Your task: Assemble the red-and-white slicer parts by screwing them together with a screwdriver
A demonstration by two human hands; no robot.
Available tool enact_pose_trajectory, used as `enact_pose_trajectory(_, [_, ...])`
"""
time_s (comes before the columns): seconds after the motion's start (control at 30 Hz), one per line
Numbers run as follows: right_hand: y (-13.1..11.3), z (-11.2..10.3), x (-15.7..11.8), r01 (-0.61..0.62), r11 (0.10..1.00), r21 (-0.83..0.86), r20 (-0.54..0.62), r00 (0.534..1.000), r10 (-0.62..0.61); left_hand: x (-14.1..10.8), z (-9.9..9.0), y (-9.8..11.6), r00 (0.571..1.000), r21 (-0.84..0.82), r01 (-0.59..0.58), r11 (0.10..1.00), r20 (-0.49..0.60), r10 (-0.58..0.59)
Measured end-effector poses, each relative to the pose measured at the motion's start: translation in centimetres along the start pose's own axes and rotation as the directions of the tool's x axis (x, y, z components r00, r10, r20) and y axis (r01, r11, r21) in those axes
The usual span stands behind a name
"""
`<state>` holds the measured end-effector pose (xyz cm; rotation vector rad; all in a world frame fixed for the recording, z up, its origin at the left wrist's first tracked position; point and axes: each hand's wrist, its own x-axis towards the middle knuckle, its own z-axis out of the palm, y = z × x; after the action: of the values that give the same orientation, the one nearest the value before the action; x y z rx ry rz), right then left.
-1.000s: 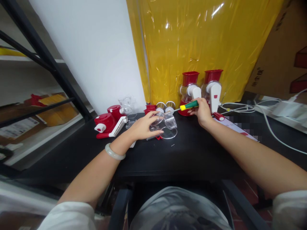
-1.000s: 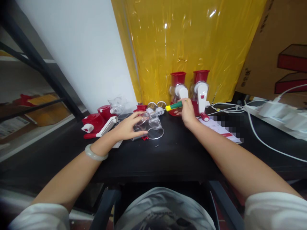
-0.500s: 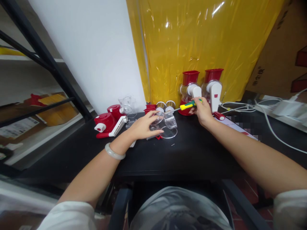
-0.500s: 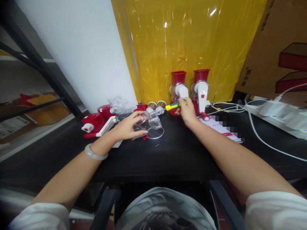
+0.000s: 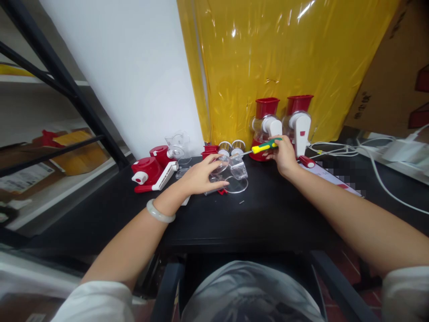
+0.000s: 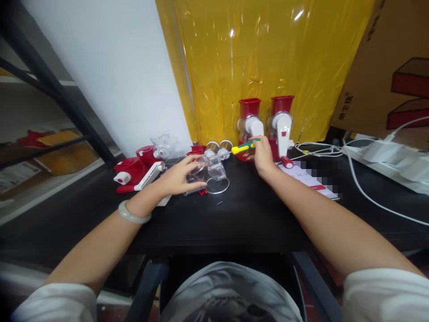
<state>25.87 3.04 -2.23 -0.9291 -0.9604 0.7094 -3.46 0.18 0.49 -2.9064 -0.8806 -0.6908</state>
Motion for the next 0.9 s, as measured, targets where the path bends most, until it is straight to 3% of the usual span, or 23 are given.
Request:
enact_pose_trajectory(0.37, [0.2,0.17,0.07,0.039,0.999,-0.036,0.001,0.999,-0.039,-0.02,0.19,-0.19,1.0,0.002,-0.003,1.0,-0.002,0.003])
enact_pose_trajectory(0.6, [-0.2,0.25,-0.11,-0.026,0.999,-0.025,0.002,1.0,0.026,0.0,0.17,-0.21,1.0,-0.002,-0.015,1.0,-0.009,0.015])
enact_pose_trajectory(0.9, [-0.37,0.05,-0.03,-0.007,1.0,-0.024,0.014,1.0,0.007,0.04,0.08,-0.08,1.0,-0.01,-0.014,1.0,-0.009,0.014])
